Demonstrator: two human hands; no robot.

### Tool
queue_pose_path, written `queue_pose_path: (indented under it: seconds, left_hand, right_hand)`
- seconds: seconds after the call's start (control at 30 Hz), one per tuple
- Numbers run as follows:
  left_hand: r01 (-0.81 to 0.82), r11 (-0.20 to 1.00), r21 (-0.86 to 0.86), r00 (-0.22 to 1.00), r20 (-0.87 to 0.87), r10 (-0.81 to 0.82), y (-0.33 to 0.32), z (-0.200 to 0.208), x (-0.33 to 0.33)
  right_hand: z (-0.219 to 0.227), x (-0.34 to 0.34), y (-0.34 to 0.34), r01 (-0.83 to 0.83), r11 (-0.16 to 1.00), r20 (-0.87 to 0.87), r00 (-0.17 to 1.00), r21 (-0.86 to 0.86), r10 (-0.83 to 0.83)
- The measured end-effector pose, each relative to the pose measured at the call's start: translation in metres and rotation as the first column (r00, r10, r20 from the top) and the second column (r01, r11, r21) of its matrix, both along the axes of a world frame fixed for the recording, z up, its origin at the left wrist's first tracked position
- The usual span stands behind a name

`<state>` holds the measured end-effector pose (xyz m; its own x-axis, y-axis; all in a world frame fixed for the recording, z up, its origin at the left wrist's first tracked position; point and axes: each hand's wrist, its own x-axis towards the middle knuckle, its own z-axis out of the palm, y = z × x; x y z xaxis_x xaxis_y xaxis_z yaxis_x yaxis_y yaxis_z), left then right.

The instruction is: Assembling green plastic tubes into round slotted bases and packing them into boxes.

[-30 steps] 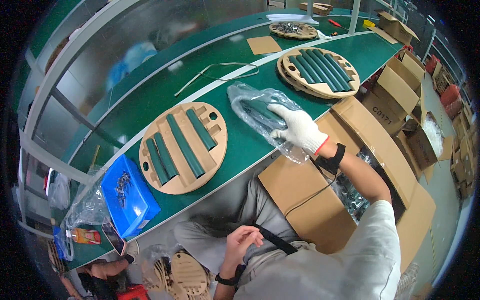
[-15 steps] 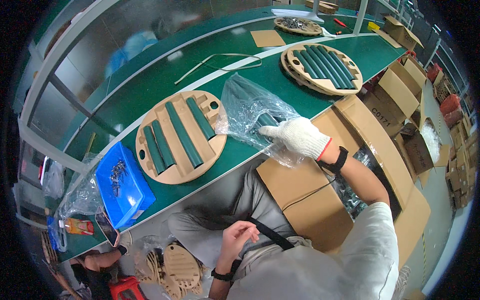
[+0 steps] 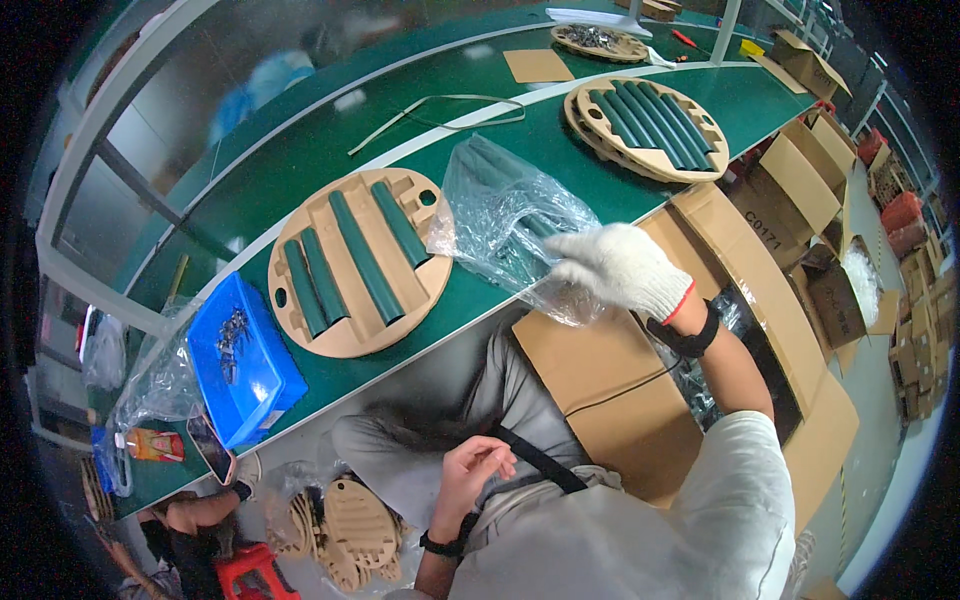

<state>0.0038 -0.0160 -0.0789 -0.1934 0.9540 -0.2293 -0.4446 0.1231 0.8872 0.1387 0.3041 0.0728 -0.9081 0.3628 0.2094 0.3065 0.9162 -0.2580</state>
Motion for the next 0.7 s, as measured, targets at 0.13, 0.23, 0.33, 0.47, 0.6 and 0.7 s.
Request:
queue_pose_path:
  seconds: [0.13,0.23,0.33,0.47,0.6,0.7]
  left_hand:
    - [0.010,1.000,0.006,1.000,0.017,-0.010,0.001,0.003,-0.001]
    - [0.022,1.000,0.009,1.000,-0.007,-0.022,0.002,0.004,-0.001]
    - [0.018,1.000,0.005,1.000,-0.014,-0.018,0.002,0.004,0.001]
    - [0.008,1.000,-0.004,1.000,-0.028,-0.008,0.000,0.002,0.002]
    - [0.033,0.999,-0.003,0.999,-0.024,-0.033,0.003,0.007,0.004]
    - [0.026,0.999,-0.035,0.996,-0.085,-0.029,-0.004,0.009,-0.004]
  right_hand:
    - [-0.004,-0.005,0.010,0.177,0.978,0.003,0.984,0.106,-0.178]
    - [-0.015,-0.018,0.014,0.130,0.956,0.051,0.988,0.263,-0.148]
    - [-0.019,-0.026,0.013,0.152,0.933,0.125,0.971,0.327,-0.202]
    - [-0.014,-0.038,0.011,0.159,0.926,0.141,0.966,0.341,-0.218]
    - [-0.010,-0.028,0.044,0.170,0.940,-0.349,0.935,0.297,-0.058]
    - [0.037,-0.036,0.028,0.192,0.644,-0.226,0.832,-0.740,-0.507]
